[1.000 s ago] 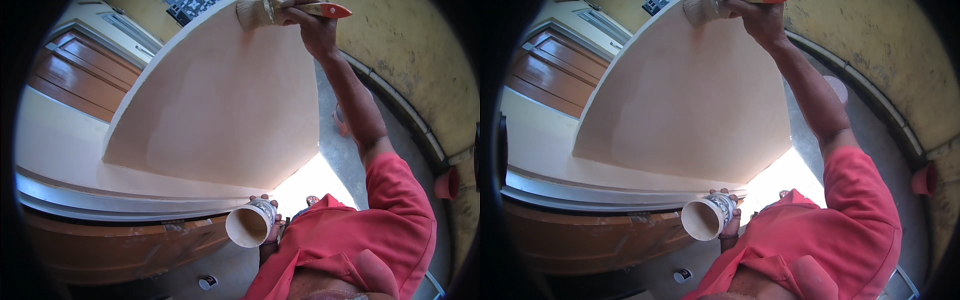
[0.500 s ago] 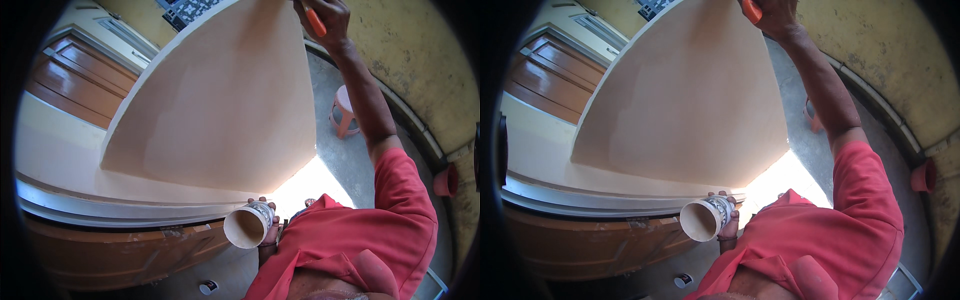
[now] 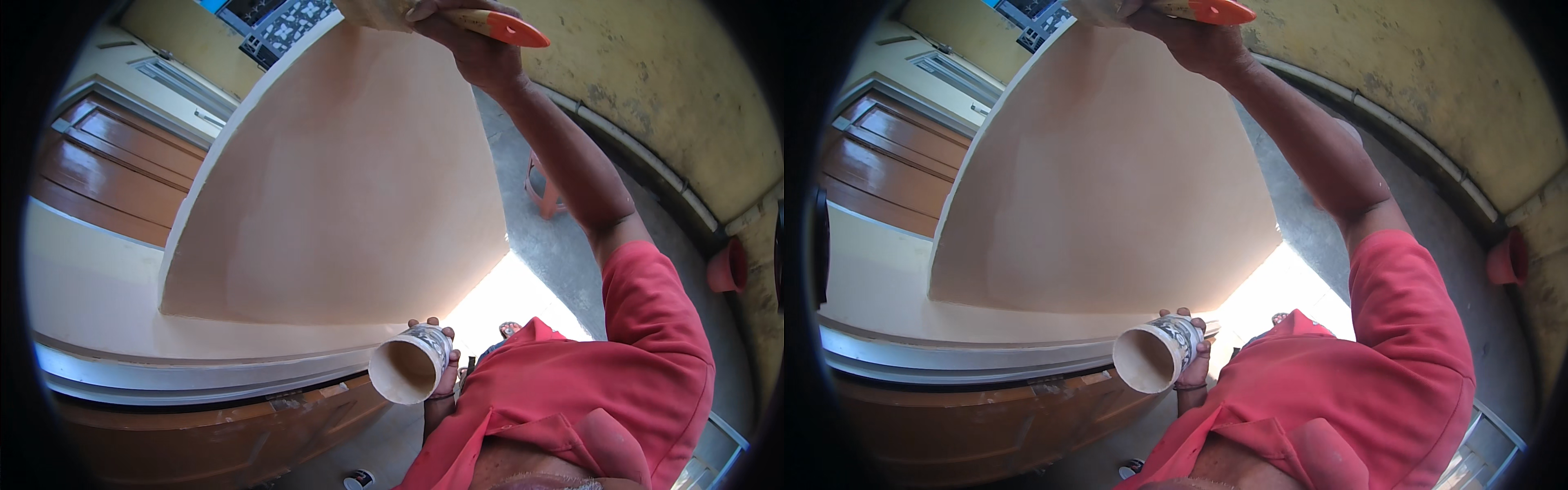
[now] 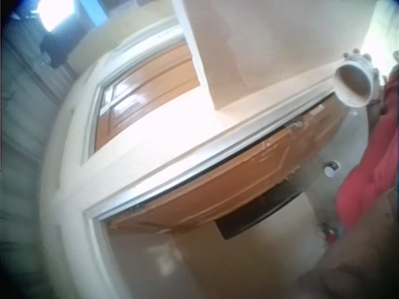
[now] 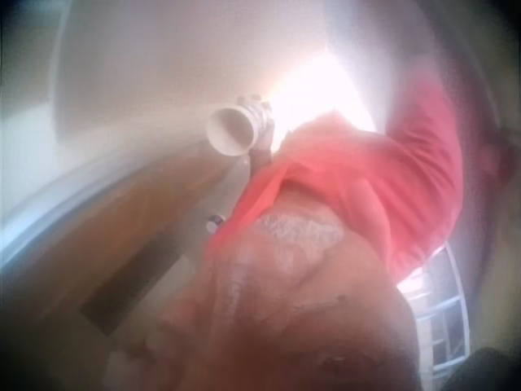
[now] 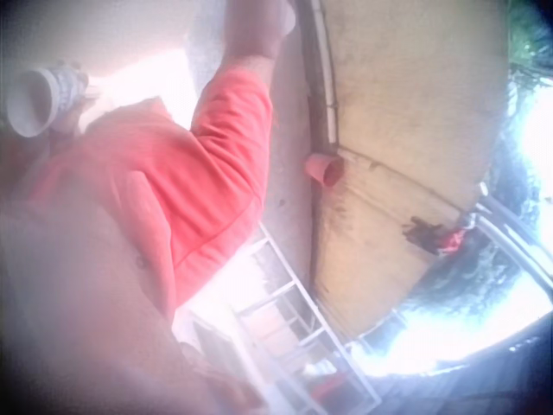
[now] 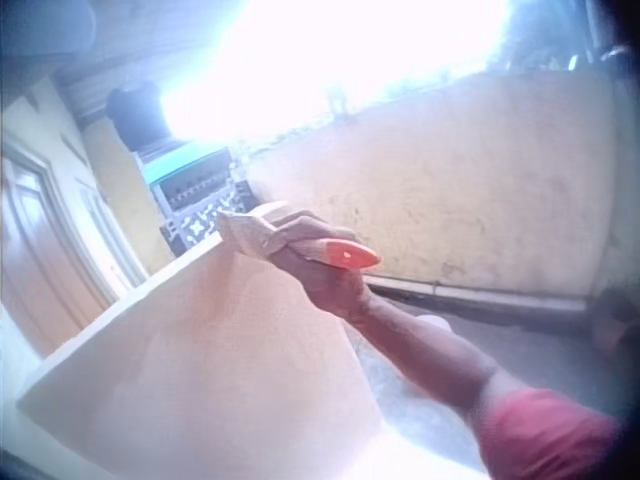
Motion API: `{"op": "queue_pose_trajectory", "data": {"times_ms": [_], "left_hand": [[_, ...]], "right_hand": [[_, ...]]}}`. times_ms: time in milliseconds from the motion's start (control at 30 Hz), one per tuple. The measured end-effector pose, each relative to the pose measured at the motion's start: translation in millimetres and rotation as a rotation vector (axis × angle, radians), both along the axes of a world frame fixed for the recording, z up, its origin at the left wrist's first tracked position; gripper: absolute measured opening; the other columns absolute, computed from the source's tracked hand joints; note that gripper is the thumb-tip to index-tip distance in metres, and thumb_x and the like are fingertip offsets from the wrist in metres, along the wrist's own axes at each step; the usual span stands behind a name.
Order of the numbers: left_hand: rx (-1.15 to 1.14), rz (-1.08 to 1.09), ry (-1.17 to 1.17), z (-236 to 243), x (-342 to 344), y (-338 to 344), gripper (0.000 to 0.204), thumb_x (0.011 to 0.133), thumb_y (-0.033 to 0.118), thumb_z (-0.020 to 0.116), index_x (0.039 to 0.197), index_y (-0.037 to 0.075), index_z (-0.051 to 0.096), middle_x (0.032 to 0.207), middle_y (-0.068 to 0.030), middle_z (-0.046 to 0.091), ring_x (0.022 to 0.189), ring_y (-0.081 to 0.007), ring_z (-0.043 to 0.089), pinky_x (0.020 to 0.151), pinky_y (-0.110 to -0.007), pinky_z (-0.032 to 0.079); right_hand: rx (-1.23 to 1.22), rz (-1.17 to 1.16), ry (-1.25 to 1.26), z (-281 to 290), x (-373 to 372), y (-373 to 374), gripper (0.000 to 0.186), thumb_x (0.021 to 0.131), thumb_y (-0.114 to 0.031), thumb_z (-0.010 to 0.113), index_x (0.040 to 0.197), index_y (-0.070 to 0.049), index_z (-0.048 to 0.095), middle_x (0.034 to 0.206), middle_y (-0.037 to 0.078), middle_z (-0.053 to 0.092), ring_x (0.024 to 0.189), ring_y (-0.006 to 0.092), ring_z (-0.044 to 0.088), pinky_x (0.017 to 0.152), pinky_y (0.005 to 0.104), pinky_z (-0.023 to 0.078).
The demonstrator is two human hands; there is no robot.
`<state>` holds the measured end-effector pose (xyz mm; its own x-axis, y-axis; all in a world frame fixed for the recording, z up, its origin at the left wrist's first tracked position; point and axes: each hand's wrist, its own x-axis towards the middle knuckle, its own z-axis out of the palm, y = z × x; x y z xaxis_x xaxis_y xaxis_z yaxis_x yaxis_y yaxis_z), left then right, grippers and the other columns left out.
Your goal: The person paints a curved wall section adjacent to a wooden door using a paintbrush and a small container of beige paint. They repeatedly dip the brush into the container and apply paint to the wall surface.
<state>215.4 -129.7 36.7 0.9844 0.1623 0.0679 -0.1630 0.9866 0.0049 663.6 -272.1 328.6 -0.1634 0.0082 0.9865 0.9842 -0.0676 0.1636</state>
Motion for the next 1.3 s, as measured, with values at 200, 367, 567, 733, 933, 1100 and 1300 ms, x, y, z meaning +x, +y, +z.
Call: {"op": "queue_pose_trajectory", "data": {"times_ms": [200, 367, 567, 733, 933, 1100, 1300], "left_hand": [[-0.045, 0.025, -0.004, -7, -3, 6, 0.058, 0.104, 0.047, 0.063, 0.157, 0.024, 0.053, 0.158, -0.0122, 0.046, 0.142, -0.0394, 0.046, 0.093, -0.058, 0.058], [-0.03, 0.097, 0.034, -7, -21, 11, 0.055, 0.104, 0.045, 0.062, 0.155, 0.024, 0.056, 0.157, -0.0126, 0.047, 0.139, -0.0387, 0.047, 0.09, -0.058, 0.059], [-0.113, 0.138, 0.027, -15, -39, 13, 0.057, 0.102, 0.048, 0.064, 0.155, 0.027, 0.056, 0.158, -0.0103, 0.047, 0.141, -0.0386, 0.046, 0.092, -0.059, 0.058], [-0.129, 0.12, 0.036, -10, -45, 17, 0.059, 0.102, 0.048, 0.065, 0.156, 0.026, 0.055, 0.161, -0.0117, 0.045, 0.142, -0.0392, 0.045, 0.094, -0.061, 0.057], [-0.096, 0.129, 0.026, -12, -37, 25, 0.057, 0.104, 0.047, 0.063, 0.156, 0.026, 0.054, 0.16, -0.0122, 0.046, 0.141, -0.0395, 0.046, 0.092, -0.06, 0.058], [-0.085, 0.111, 0.018, -15, -33, 29, 0.056, 0.106, 0.047, 0.06, 0.158, 0.026, 0.052, 0.16, -0.0127, 0.048, 0.141, -0.0395, 0.046, 0.091, -0.058, 0.058], [-0.063, 0.075, 0.038, -10, -26, 29, 0.055, 0.106, 0.046, 0.06, 0.157, 0.027, 0.053, 0.159, -0.0126, 0.047, 0.142, -0.0395, 0.046, 0.091, -0.058, 0.058]], "right_hand": [[0.242, 0.489, 0.49, -12, 46, 21, 0.009, 0.093, -0.001, 0.077, 0.102, -0.003, 0.076, 0.106, 0.008, 0.073, 0.101, 0.0174, 0.069, 0.09, 0.0337, 0.057], [0.238, 0.368, 0.474, -14, 41, 8, 0.011, 0.093, 0.0, 0.078, 0.104, -0.002, 0.076, 0.11, 0.01, 0.074, 0.099, 0.0179, 0.069, 0.088, 0.0345, 0.057], [0.388, -0.02, 0.133, 0, 22, -14, 0.013, 0.093, 0.002, 0.079, 0.105, -0.005, 0.079, 0.113, 0.015, 0.075, 0.102, 0.0246, 0.072, 0.087, 0.0364, 0.058], [0.323, -0.072, 0.145, -29, 19, 37, 0.015, 0.089, 0.003, 0.08, 0.099, -0.007, 0.079, 0.112, 0.017, 0.076, 0.098, 0.0274, 0.075, 0.083, 0.035, 0.059], [0.272, -0.181, 0.144, -57, 5, 27, 0.02, 0.085, -0.001, 0.087, 0.101, -0.01, 0.08, 0.098, 0.008, 0.075, 0.085, 0.0193, 0.075, 0.074, 0.031, 0.061], [0.035, -0.131, 0.199, -54, -12, -15, 0.019, 0.083, 0.0, 0.085, 0.098, -0.011, 0.08, 0.094, 0.008, 0.075, 0.083, 0.0205, 0.076, 0.071, 0.0327, 0.061], [0.158, -0.156, 0.113, 6, -10, -39, 0.015, 0.087, 0.004, 0.08, 0.097, -0.006, 0.078, 0.106, 0.014, 0.077, 0.093, 0.0271, 0.075, 0.078, 0.0356, 0.058]]}}
